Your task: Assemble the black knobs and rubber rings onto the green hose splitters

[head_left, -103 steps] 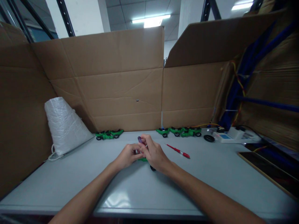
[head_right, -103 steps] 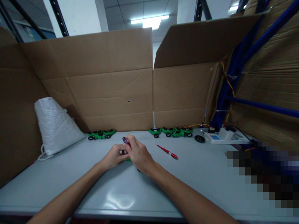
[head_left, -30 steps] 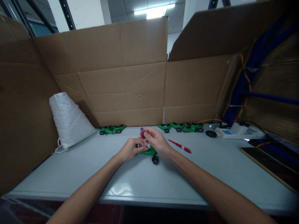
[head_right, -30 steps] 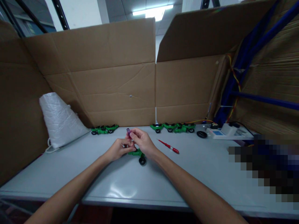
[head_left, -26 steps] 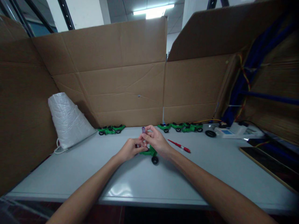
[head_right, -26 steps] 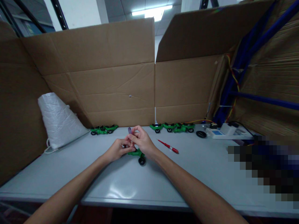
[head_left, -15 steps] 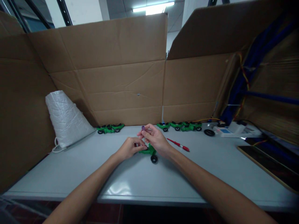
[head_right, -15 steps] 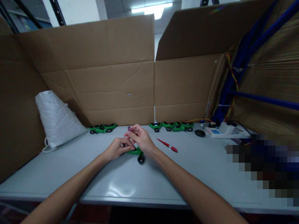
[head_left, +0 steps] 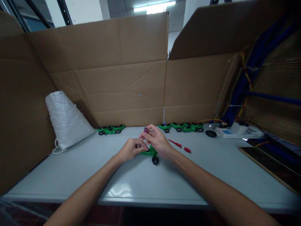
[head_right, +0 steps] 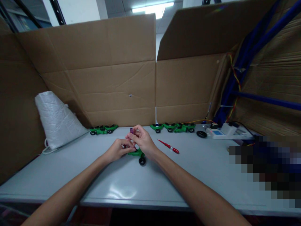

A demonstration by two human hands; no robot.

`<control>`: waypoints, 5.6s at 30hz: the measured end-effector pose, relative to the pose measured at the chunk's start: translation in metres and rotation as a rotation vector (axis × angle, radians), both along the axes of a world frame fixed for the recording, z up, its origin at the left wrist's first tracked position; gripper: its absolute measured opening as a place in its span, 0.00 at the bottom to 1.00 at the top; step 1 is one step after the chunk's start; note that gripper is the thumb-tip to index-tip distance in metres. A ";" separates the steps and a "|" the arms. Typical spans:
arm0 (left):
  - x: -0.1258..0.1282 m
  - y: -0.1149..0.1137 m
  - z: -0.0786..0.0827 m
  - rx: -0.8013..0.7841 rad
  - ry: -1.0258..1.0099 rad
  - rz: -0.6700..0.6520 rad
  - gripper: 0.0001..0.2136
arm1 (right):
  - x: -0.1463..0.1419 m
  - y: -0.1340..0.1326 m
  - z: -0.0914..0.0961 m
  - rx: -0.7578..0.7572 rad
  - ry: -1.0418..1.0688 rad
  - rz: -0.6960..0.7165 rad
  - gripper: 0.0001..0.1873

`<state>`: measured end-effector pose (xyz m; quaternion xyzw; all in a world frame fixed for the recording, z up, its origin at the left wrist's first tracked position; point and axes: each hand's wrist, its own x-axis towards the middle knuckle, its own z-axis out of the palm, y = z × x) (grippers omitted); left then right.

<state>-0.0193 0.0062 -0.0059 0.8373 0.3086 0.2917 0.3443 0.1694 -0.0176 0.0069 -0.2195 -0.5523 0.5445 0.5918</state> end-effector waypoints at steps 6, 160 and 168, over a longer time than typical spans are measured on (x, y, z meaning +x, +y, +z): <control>0.001 -0.002 0.004 0.022 0.020 0.007 0.12 | -0.003 -0.005 0.002 -0.018 0.035 0.022 0.23; 0.000 -0.003 0.003 0.037 0.096 0.005 0.17 | -0.003 -0.012 0.004 0.144 -0.199 -0.130 0.22; 0.000 -0.003 0.003 0.035 0.077 0.005 0.16 | -0.002 -0.012 0.002 0.141 -0.226 -0.130 0.19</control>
